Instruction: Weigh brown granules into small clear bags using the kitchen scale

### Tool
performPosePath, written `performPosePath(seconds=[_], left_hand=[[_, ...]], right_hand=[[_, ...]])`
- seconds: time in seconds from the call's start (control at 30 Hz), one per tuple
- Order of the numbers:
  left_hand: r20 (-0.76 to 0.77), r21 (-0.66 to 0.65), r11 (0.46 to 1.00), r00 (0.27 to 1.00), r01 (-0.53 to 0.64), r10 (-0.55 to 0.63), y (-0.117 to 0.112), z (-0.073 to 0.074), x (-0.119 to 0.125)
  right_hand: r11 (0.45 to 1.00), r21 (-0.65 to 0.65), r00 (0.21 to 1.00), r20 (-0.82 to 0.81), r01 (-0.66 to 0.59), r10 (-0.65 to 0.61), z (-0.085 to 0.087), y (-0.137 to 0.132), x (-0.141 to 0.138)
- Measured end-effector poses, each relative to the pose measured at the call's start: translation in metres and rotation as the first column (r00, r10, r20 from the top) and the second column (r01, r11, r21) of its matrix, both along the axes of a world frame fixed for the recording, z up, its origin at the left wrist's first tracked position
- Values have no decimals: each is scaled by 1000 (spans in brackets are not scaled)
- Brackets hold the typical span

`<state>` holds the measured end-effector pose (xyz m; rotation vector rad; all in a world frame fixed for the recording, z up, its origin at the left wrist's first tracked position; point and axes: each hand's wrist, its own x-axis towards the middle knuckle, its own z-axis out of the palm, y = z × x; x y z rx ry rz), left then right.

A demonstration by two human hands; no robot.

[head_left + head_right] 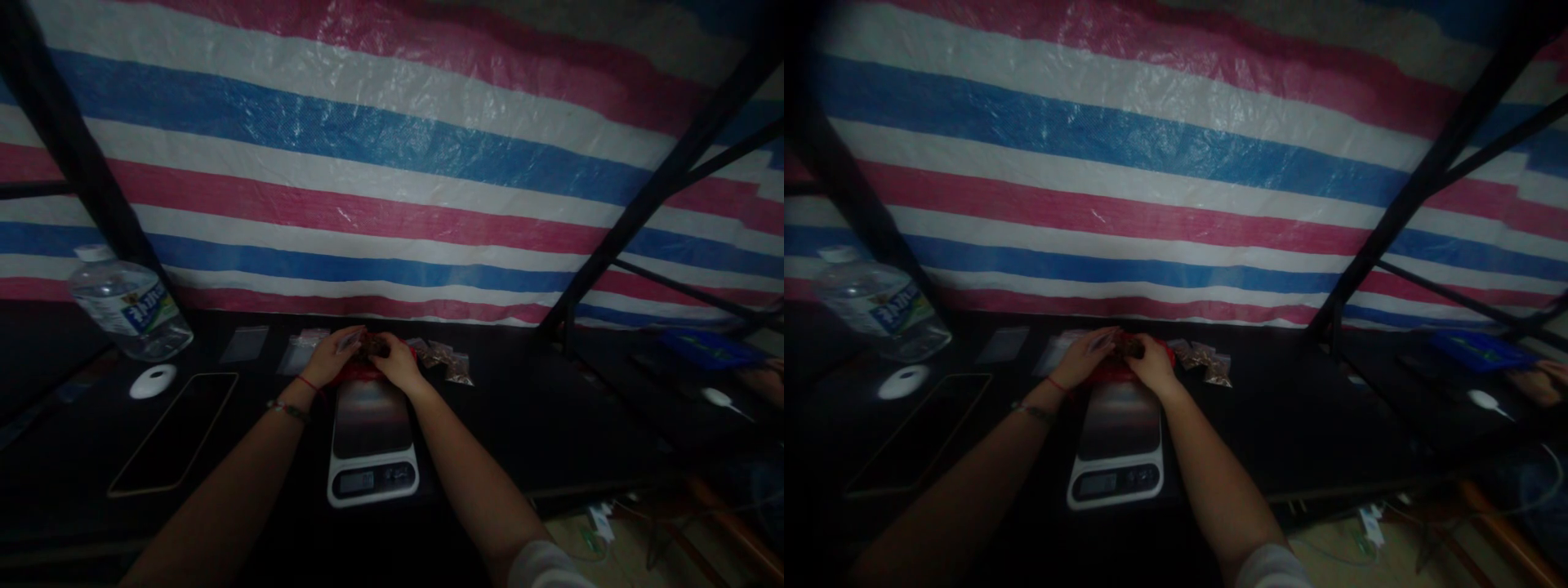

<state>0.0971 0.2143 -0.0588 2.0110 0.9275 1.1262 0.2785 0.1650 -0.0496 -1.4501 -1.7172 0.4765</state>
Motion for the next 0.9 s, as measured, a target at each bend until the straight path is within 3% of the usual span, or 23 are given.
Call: performPosePath(seconds=[0.27, 0.47, 0.67, 0.9], left_hand=[[-43, 73, 987, 988, -144, 147, -6, 1, 1], [-103, 151, 975, 978, -163, 180, -10, 0, -1], [1, 216, 962, 985, -168, 172, -15, 4, -7], [139, 216, 964, 982, -156, 128, -18, 6, -10]], right_hand=[[1000, -16, 1000, 16, 12, -11, -2, -2, 1], [1000, 14, 1000, 16, 9, -9, 0, -6, 1], [993, 96, 997, 26, -69, 67, 7, -16, 3], [952, 26, 935, 195, -306, 295, 22, -34, 6]])
